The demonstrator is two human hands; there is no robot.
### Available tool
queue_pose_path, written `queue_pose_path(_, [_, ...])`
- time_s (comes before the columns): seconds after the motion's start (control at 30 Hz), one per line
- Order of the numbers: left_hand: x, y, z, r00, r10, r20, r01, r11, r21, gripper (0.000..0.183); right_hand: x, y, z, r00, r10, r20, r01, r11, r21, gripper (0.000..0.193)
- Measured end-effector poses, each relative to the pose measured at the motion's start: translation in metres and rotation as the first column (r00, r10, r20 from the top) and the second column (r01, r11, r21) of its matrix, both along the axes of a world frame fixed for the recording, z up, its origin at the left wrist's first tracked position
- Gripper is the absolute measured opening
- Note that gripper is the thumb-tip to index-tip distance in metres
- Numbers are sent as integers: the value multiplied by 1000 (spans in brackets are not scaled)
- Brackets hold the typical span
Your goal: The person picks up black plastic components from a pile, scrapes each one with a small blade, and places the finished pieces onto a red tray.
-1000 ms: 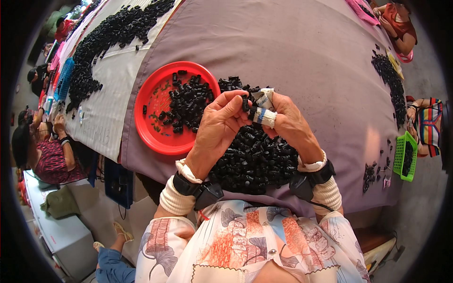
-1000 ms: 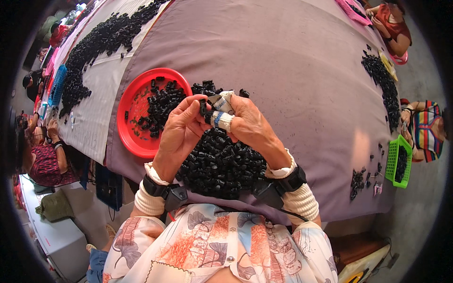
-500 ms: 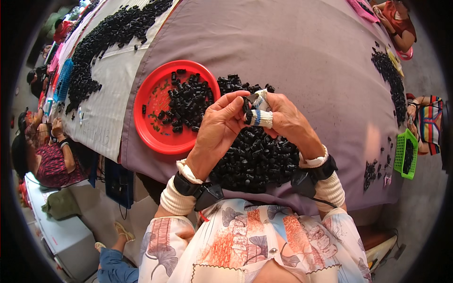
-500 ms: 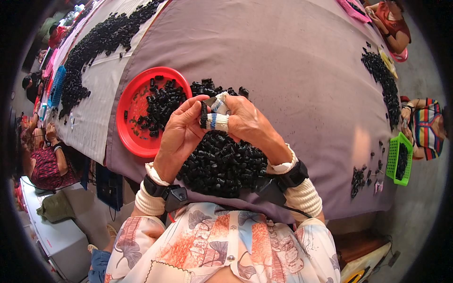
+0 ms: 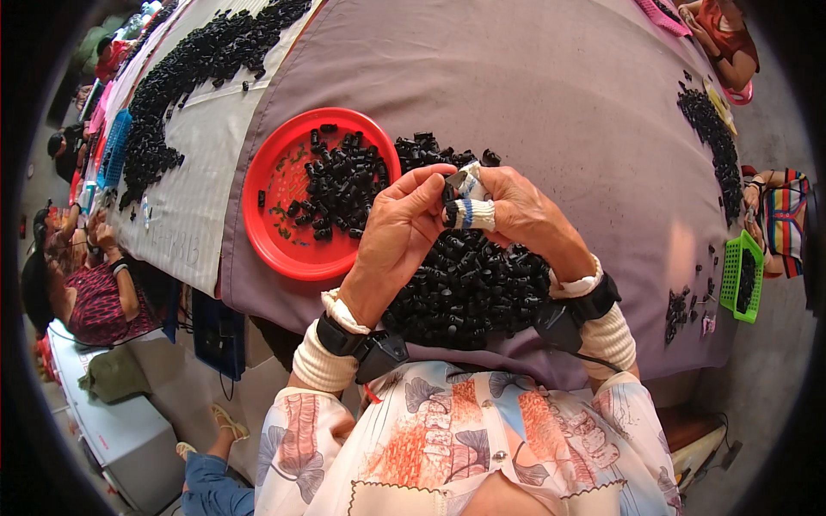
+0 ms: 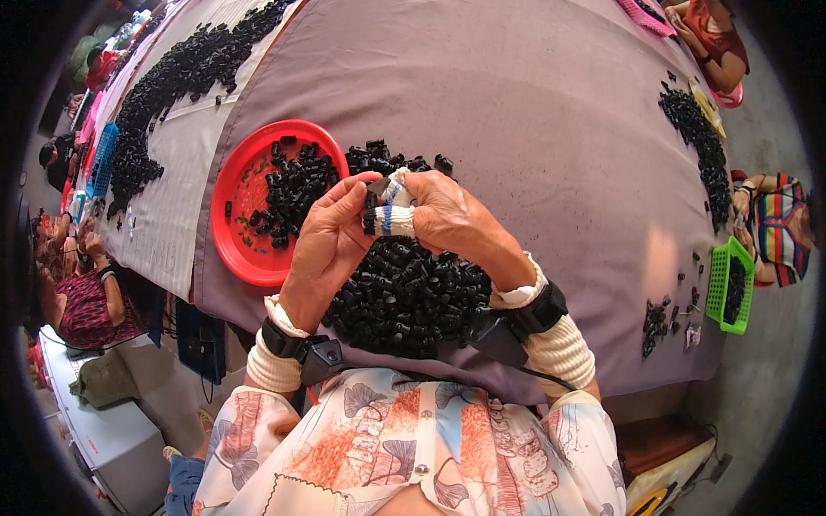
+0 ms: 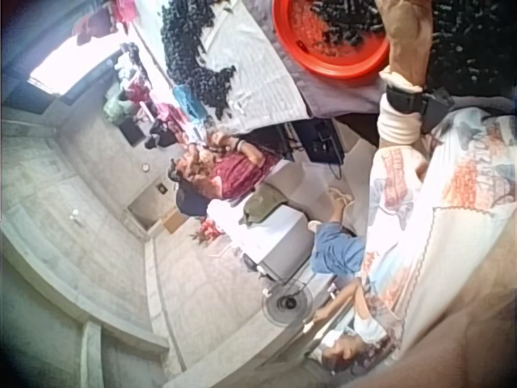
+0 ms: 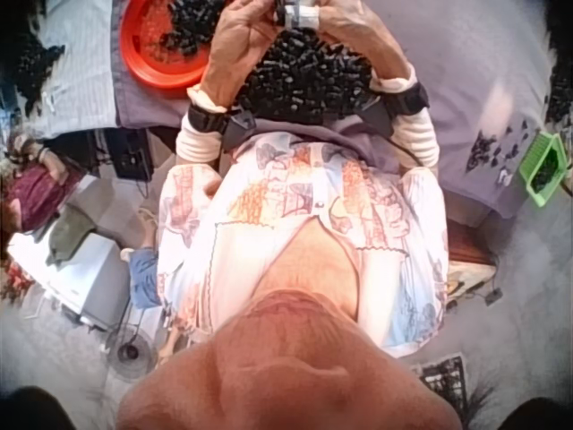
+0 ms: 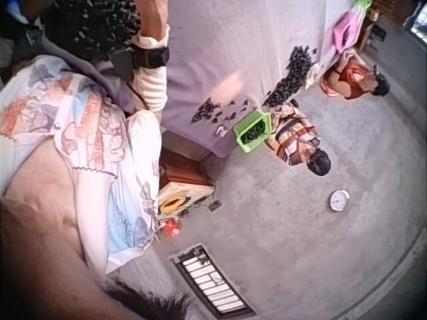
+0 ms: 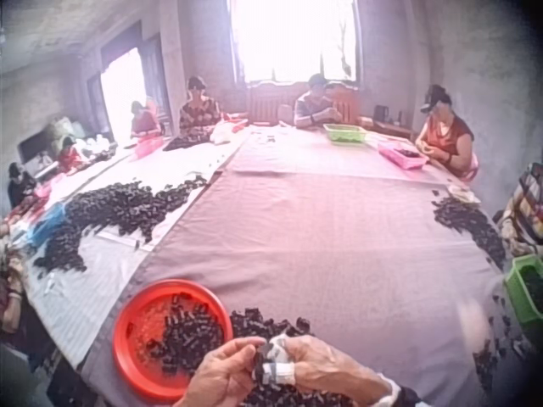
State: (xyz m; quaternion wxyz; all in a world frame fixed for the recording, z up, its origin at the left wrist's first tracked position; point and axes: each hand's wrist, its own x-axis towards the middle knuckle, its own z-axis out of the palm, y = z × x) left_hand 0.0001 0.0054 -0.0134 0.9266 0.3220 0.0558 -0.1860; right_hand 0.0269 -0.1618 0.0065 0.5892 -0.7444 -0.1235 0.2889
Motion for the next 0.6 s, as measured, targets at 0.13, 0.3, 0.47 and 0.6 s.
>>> queue_pose_path(0.13, [0,-1,0,1000,4,-14,-4,1000,1,21,1,-2,3,1000,24,14,-24,1000,-19,14])
queue_pose_path(0.3, [0,-1,-1,1000,-10,-9,10,1000,7,21,0,-2,6,997,52,52,-49,997,-57,7])
queue_pose_path(0.47, [-1,-1,-1,1000,-13,-26,13,1000,11,19,-1,0,4,997,39,72,-33,996,-82,21])
queue_pose_path(0.6, [-1,-4,0,1000,13,-15,-13,999,33,19,0,-2,2,996,55,68,-48,994,-100,23])
